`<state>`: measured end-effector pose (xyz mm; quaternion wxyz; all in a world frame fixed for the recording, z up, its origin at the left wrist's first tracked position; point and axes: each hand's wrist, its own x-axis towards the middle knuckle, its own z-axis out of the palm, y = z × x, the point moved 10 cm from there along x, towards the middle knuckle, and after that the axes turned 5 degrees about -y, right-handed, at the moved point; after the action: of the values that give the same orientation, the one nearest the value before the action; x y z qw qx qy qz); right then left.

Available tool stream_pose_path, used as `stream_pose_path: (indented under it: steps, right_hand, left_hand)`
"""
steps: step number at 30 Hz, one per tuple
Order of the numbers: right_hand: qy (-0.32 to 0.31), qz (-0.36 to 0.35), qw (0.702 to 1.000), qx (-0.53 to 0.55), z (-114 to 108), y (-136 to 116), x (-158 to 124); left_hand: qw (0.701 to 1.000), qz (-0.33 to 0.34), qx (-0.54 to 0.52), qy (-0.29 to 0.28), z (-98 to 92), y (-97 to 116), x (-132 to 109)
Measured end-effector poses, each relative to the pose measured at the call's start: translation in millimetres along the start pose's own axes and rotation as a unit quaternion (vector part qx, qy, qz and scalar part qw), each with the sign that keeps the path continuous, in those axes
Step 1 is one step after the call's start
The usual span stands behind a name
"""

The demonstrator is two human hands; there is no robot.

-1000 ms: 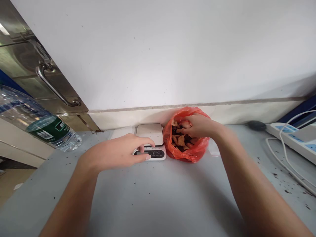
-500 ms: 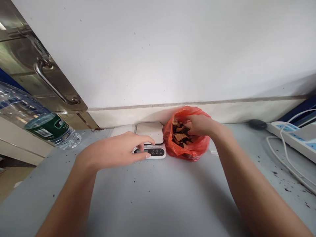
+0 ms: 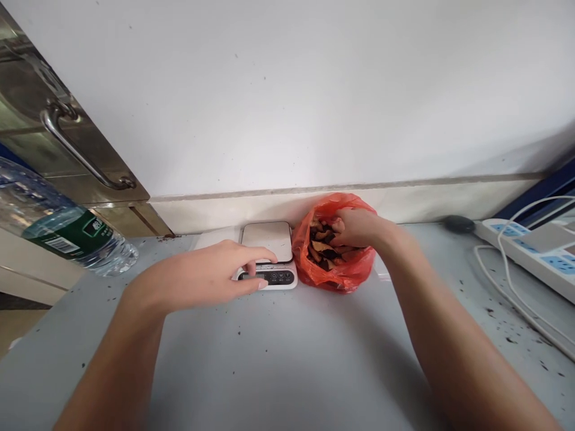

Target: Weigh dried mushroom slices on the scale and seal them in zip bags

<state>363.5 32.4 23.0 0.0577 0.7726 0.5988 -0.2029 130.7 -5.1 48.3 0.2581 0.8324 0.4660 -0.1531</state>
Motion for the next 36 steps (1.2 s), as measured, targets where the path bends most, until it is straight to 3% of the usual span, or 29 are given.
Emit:
stream_pose_path:
  steps: [6, 21, 25, 32, 36]
  right_hand:
    - [-0.010, 0.017, 1.000, 0.010, 2.2, 9.5, 3.7]
    - [0.004, -0.010, 0.999, 0.034, -7.5, 8.7, 1.5]
    - [0.018, -0.037, 0.998, 0.050, -13.2, 8.9, 2.3]
    - [-0.033, -0.070, 0.993, 0.090, -3.5, 3.8, 1.4]
    - [-0.042, -0.126, 0.989, 0.071, 2.1, -0.1, 8.0]
  left_hand:
    - [1.000, -0.008, 0.002, -0.026, 4.2, -1.9, 0.7]
    - [1.000, -0.009, 0.023, -0.019, 5.6, -4.4, 0.2]
    - [0.999, -0.009, 0.027, -0.022, 6.1, -5.4, -0.5]
    - [0.999, 0.008, 0.032, -0.024, 5.3, 3.1, 0.4]
    - [0.999, 0.022, 0.037, -0.021, 5.6, 5.1, 1.2]
